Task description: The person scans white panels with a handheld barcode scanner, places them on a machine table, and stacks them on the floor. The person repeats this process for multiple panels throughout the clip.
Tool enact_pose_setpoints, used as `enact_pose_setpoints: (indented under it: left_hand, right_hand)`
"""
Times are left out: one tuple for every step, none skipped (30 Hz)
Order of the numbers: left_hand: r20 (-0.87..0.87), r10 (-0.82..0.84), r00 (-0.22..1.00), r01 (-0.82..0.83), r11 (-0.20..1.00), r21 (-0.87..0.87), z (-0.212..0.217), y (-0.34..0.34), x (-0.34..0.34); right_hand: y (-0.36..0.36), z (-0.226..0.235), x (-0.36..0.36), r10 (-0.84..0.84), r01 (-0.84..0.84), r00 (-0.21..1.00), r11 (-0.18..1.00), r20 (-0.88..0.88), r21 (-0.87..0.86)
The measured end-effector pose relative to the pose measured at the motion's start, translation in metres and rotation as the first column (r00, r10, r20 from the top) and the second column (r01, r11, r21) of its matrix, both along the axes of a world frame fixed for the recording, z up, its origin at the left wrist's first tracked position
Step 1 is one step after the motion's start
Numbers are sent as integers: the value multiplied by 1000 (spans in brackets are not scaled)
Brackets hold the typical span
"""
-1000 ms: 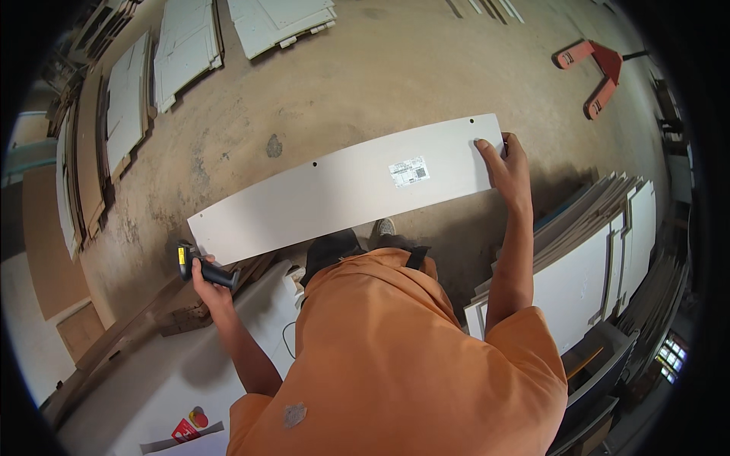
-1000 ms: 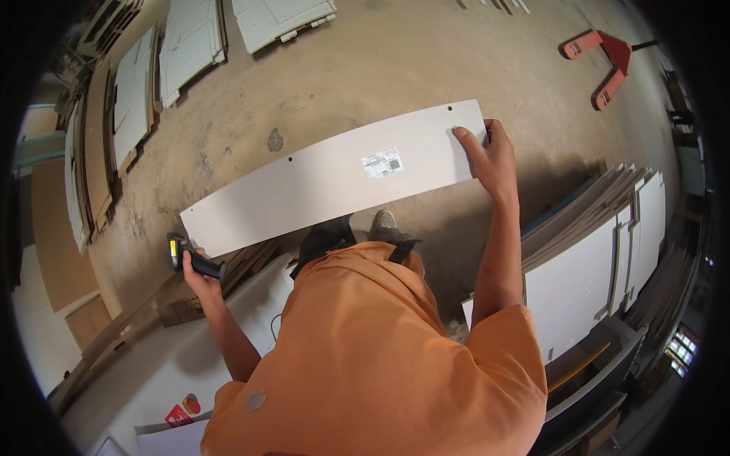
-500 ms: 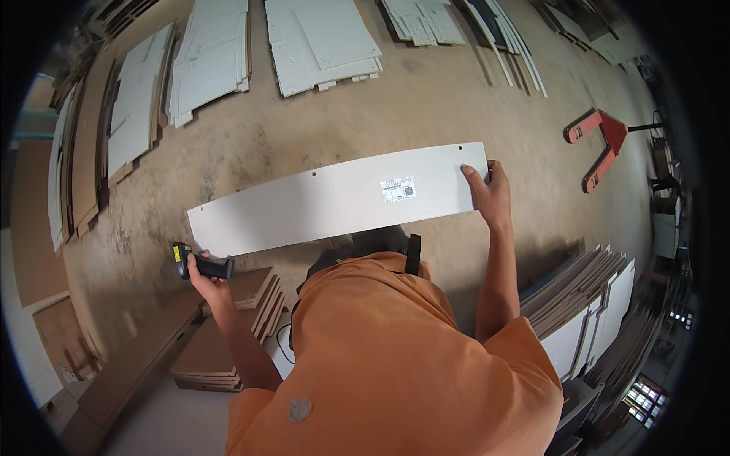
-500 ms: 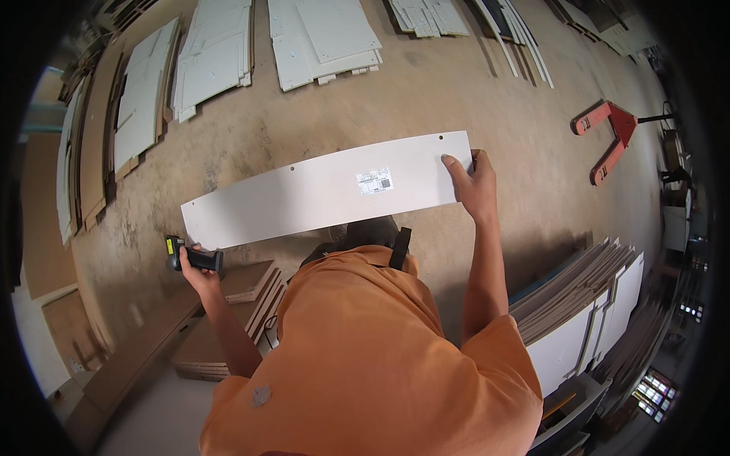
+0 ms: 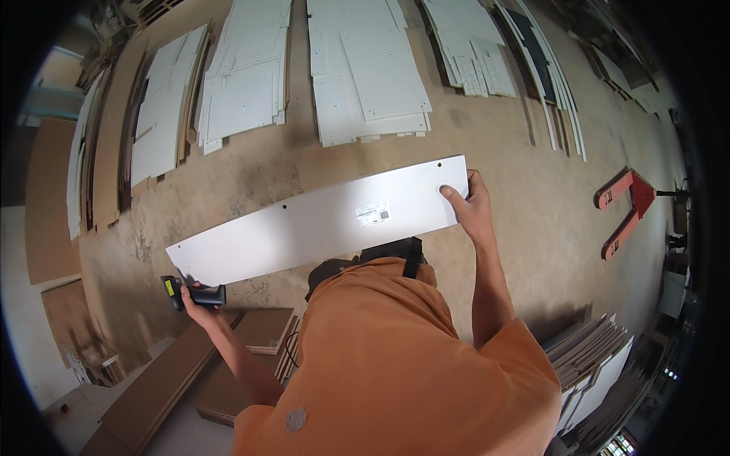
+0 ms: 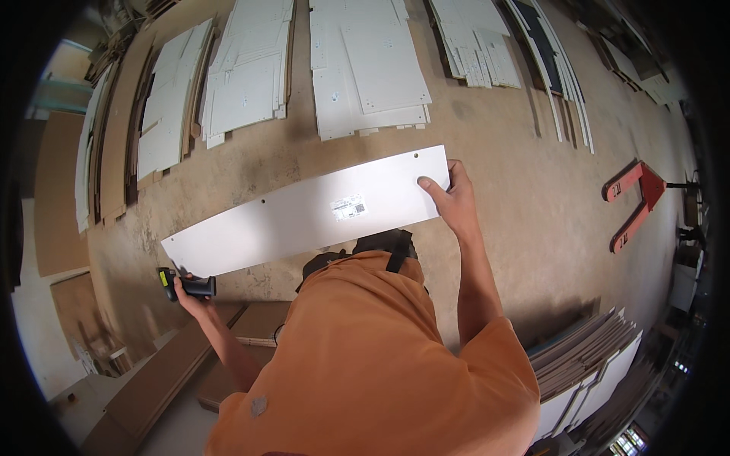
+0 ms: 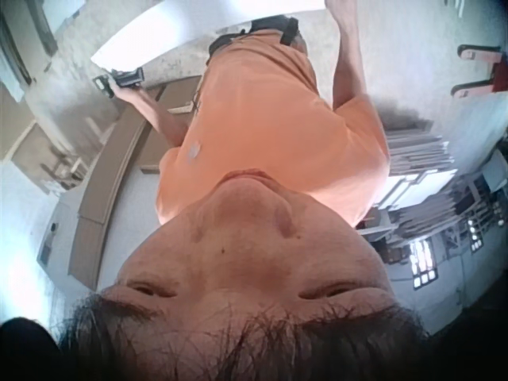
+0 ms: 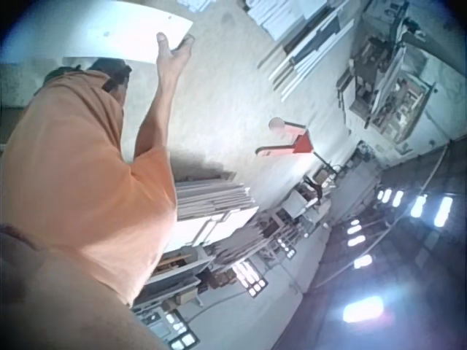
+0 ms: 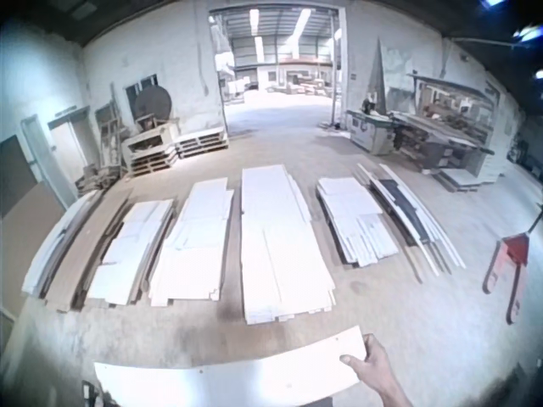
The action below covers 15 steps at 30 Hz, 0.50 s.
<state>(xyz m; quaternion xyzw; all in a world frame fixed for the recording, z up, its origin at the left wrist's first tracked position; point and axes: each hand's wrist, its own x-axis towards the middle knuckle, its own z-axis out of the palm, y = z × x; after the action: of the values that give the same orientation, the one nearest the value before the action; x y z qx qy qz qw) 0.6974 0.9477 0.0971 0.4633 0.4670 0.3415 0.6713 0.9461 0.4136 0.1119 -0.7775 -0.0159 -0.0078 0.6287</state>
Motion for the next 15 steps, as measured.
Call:
enact_pose_setpoints:
  left_hand:
    - [78,124,989,-125,992,2,6,6,16]
    - [258,41,965,-49,998,26,10,3,19]
    - [302,-27,953,10,998,58,18,6,28]
    - [328,-30,944,23,999,26,22,10,45]
    - [350,-67,935,80,997,-23,23,11,67]
    - [368,-171,914,174,984,26,15,5,88]
    - [331,-155,931,182,982,-54,5,0,111]
    - [350,-221,911,268,959,-92,-4,-3,134]
    - [284,-229,931,273,954,-125,-14,-6,155]
    - [244,-271,931,312,939,-148,-25,-6,177]
    - [243,-364,899,400,909,-119,-35,-3,198]
    - [127,-316,940,332,934,-131,-47,1,228]
    - [89,-359,929,369,910,-189,-56,7,249]
    - [56,-396,917,397,885,-245,-63,12,269]
    - [54,-430,901,429,871,-240,-71,14,291]
  right_hand:
    - [0,5,11,67,-64,997,994,-33,85]
    - [-4,8,15,139,-123,985,980,-99,157]
    - [-7,12,22,221,-183,963,956,-154,230]
    - [-7,14,34,314,-251,932,921,-184,298]
    - [-1,11,48,349,-260,905,907,-244,330]
    - [7,7,58,387,-276,877,891,-285,361]
    - [15,3,67,403,-264,844,887,-355,378]
    - [23,0,75,425,-280,832,877,-357,391]
    - [32,-3,77,424,-271,817,881,-391,388]
    - [42,-7,80,410,-253,790,896,-456,366]
    - [52,-10,83,394,-251,826,898,-403,362]
    - [60,-12,90,374,-232,821,909,-431,346]
    - [66,-12,91,357,-218,811,919,-463,327]
    - [70,-11,95,351,-217,809,924,-472,316]
    - [76,-10,100,313,-175,811,936,-494,306]
